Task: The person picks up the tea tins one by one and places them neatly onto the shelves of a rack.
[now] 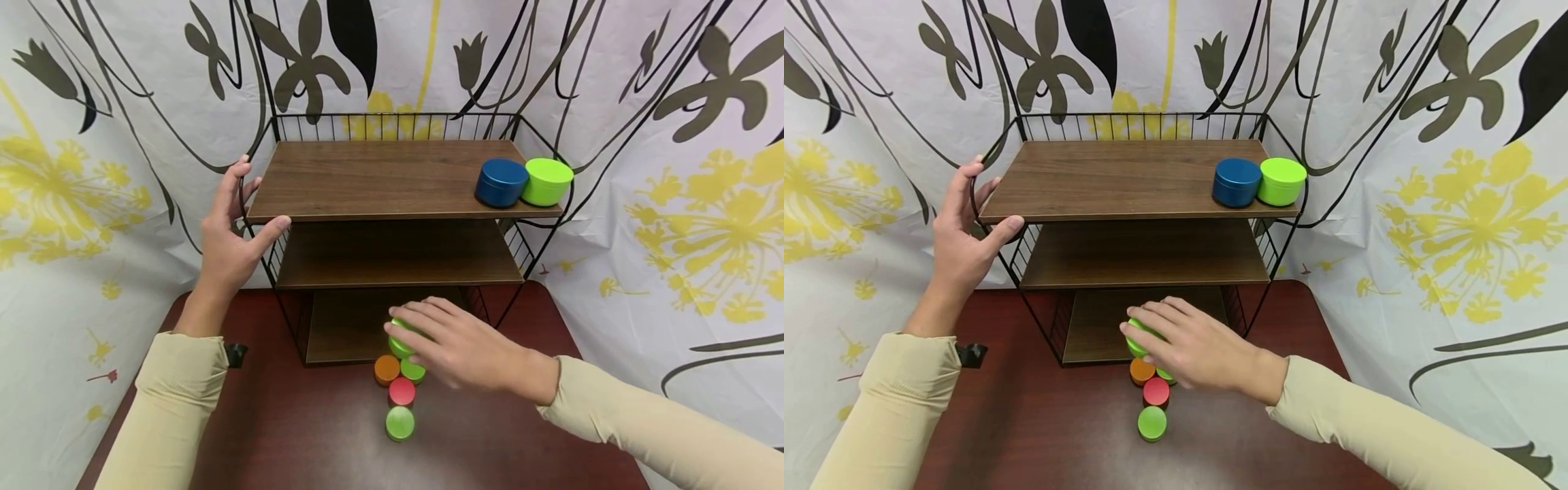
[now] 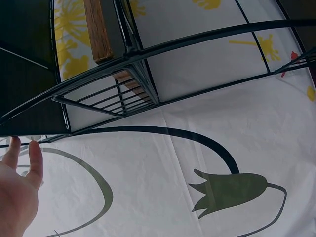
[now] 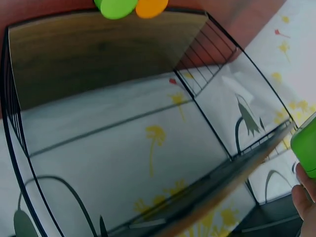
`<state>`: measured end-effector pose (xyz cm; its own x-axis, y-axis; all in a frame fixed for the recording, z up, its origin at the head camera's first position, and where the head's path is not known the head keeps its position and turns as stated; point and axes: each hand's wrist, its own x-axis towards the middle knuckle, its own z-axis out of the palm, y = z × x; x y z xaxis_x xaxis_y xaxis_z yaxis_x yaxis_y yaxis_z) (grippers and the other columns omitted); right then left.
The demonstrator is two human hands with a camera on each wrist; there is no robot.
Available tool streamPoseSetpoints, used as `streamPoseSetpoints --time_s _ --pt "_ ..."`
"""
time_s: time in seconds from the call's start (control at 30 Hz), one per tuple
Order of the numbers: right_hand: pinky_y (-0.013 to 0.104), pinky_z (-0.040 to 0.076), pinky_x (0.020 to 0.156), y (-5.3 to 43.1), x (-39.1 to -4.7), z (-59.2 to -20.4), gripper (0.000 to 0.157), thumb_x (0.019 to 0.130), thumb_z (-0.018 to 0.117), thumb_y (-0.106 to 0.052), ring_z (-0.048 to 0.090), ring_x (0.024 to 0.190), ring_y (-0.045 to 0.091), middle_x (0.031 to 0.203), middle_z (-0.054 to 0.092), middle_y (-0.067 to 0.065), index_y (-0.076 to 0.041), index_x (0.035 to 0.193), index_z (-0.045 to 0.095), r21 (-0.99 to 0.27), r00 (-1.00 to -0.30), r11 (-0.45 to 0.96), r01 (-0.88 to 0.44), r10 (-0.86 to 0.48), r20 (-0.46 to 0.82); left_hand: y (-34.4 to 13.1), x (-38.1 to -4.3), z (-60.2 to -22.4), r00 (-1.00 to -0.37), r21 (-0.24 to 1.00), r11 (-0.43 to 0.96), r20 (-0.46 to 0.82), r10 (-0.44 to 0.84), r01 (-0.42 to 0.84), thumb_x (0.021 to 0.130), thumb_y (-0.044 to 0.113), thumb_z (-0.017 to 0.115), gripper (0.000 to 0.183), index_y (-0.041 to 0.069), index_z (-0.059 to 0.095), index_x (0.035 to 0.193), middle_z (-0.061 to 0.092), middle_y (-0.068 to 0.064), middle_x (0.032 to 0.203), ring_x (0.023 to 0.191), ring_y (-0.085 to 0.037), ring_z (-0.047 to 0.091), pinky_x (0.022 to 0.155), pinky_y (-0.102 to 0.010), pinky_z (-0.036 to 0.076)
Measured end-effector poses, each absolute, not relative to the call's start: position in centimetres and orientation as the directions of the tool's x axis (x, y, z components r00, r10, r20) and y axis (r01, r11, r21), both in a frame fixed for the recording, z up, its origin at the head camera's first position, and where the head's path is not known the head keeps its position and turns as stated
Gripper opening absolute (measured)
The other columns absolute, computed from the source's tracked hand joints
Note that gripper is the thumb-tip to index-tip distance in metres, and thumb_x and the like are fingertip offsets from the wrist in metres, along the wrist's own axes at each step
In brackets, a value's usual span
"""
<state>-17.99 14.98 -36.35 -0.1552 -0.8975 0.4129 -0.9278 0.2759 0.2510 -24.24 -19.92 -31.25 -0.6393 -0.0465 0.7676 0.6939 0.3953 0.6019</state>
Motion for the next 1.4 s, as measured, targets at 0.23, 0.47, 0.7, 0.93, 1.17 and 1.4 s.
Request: streamPoseSetpoints --time_s 0.23,0.47,0.7,0.93,1.17,1.4 --pt "0.044 0.039 0.108 15.1 -18.7 -33.7 0.047 0.106 0.047 -0.031 0.05 0.13 0.031 0.145 0.051 0.016 -0.004 0.144 0.05 0.24 -0.173 0.296 -0.924 -0.887 0.428 -20.3 -24.6 -31.5 -0.614 0.575 0.383 0.789 -0.026 0.723 0.081 0.012 0.082 0.073 0.007 0.047 0.145 0.043 -0.005 0.154 0.13 -0.027 0.054 0.107 -0.034 0.042" --pt "0.045 0.04 0.107 15.1 -19.1 -32.2 0.046 0.106 0.048 -0.03 0.051 0.129 0.031 0.144 0.052 0.017 -0.003 0.143 0.051 0.253 -0.161 0.291 -0.923 -0.887 0.432 -20.2 -24.6 -31.4 -0.626 0.59 0.383 0.779 -0.037 0.711 0.08 0.005 0.082 0.075 0.005 0.046 0.145 0.043 -0.008 0.154 0.13 -0.027 0.054 0.107 -0.034 0.041" --pt "0.045 0.039 0.108 15.2 -19.6 -30.3 0.047 0.106 0.047 -0.03 0.051 0.129 0.032 0.144 0.051 0.018 -0.001 0.144 0.05 0.25 -0.154 0.287 -0.925 -0.883 0.443 -19.4 -23.3 -30.5 -0.64 0.604 0.385 0.767 -0.045 0.697 0.082 0.001 0.079 0.072 0.0 0.044 0.144 0.042 -0.013 0.154 0.13 -0.034 0.052 0.107 -0.033 0.041" --pt "0.047 0.041 0.104 15.4 -20.4 -28.0 0.046 0.106 0.045 -0.03 0.052 0.127 0.034 0.142 0.053 0.019 -0.001 0.142 0.051 0.241 -0.135 0.292 -0.926 -0.849 0.51 -18.8 -22.4 -29.7 -0.641 0.606 0.377 0.767 -0.043 0.7 0.082 0.002 0.079 0.071 -0.001 0.044 0.144 0.042 -0.012 0.154 0.13 -0.034 0.052 0.107 -0.032 0.04" --pt "0.049 0.043 0.101 15.4 -21.3 -26.5 0.045 0.107 0.045 -0.03 0.054 0.121 0.038 0.137 0.055 0.021 0.003 0.137 0.055 0.242 -0.1 0.289 -0.926 -0.808 0.581 -19.1 -22.8 -30.1 -0.649 0.618 0.368 0.759 -0.049 0.695 0.082 0.003 0.079 0.072 0.001 0.043 0.145 0.041 -0.011 0.154 0.132 -0.033 0.051 0.108 -0.032 0.04" --pt "0.05 0.042 0.101 15.3 -22.0 -24.7 0.046 0.107 0.045 -0.029 0.055 0.119 0.038 0.132 0.058 0.024 0.005 0.135 0.056 0.26 -0.086 0.297 -0.919 -0.793 0.603 -19.0 -22.6 -30.0 -0.647 0.616 0.361 0.762 -0.046 0.7 0.082 0.003 0.079 0.072 0.0 0.043 0.145 0.041 -0.014 0.154 0.131 -0.034 0.052 0.107 -0.031 0.04"
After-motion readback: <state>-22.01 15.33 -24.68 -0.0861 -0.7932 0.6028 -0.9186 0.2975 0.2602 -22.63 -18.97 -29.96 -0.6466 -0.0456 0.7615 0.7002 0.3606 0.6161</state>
